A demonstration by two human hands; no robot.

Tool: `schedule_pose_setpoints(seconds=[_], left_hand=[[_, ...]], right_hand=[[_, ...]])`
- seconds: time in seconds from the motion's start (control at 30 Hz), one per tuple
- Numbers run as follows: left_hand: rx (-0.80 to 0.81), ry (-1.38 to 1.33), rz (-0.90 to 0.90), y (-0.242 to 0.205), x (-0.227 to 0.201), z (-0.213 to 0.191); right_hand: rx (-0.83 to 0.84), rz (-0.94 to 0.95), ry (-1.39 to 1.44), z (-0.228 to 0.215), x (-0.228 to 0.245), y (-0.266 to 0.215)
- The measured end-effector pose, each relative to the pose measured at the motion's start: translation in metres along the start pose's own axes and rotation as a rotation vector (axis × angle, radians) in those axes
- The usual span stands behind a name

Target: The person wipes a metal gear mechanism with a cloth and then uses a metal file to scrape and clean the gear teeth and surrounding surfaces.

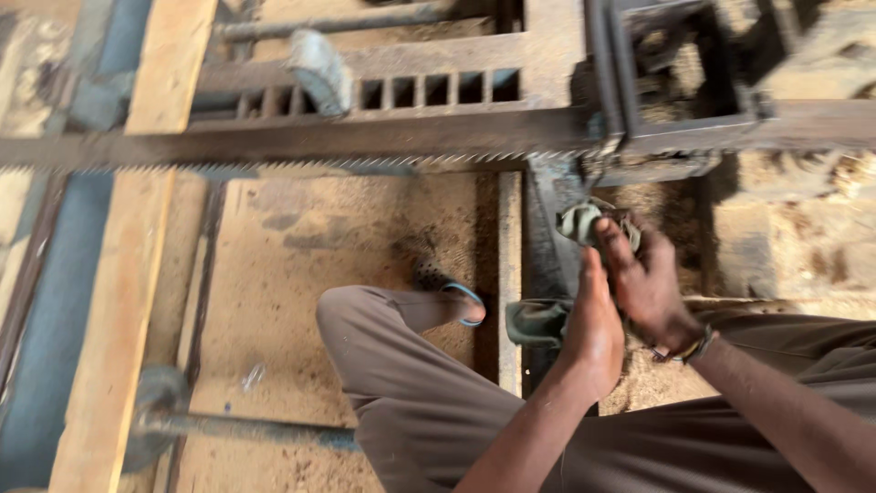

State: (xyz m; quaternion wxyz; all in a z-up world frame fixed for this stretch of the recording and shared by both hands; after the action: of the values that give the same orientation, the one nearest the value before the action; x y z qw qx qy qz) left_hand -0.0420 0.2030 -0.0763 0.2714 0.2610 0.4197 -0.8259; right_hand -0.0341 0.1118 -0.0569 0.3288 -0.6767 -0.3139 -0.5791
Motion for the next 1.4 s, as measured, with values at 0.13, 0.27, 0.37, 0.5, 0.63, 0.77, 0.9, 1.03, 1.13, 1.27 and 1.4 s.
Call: schedule_pose_setpoints(seconds=[0.13, 0.27, 0.37, 0.5, 0.63, 0.77, 0.9, 1.03, 1.13, 1.27, 1.4], left_hand=[[0.190, 0.217, -0.022, -0.004, 0.000, -0.007], [0.000, 0.156, -0.263, 0.008, 0.010, -0.011], [0.022, 0.043, -0.377, 0.027, 0.028, 0.017], [0.020, 0.090, -0.276, 0.050, 0.044, 0.032], [0.161, -0.018, -0.182, 0.070, 0.048, 0.017], [0.242, 0.244, -0.215, 0.075, 0.049, -0.014], [-0.211, 1.278, 0.292, 0.076, 0.012, -0.063], [-0.535, 1.600, 0.703, 0.082, -0.009, -0.076], [-0.548, 1.506, 0.646, 0.097, -0.007, -0.083], [-0.385, 1.361, 0.293, 0.114, 0.009, -0.106], [-0.461, 1.573, 0.486, 0.107, -0.002, -0.118]], right_hand=[[-0.210, 0.232, 0.040, -0.052, -0.017, 0.020], [-0.325, 0.349, 0.041, -0.074, -0.036, 0.001], [-0.106, 0.035, -0.230, -0.055, -0.029, -0.009], [0.032, -0.103, -0.544, -0.066, -0.017, -0.002], [0.311, 0.165, -0.335, -0.081, -0.022, 0.000], [0.345, -0.023, -0.544, -0.077, -0.014, 0.007], [0.008, 0.242, -0.197, -0.106, -0.011, 0.013], [-0.115, 0.411, -0.454, -0.128, -0.029, 0.025], [-0.078, 0.338, -0.458, -0.122, -0.043, 0.031], [-0.036, 0.315, -0.525, -0.112, -0.052, 0.035], [-0.040, 0.368, -0.504, -0.093, -0.040, 0.034]])
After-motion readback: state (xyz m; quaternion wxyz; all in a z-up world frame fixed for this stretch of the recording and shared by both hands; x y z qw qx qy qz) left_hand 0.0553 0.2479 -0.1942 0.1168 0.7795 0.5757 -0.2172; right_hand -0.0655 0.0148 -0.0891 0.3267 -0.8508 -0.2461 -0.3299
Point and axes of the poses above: each hand's wrist, its own y-axis towards the middle knuckle, its own z-axis out of the palm, x = y × z, the point moved 5 cm from there along y, towards the middle knuckle, and after that the axes turned 6 degrees about -x, right-handed, at the moved point
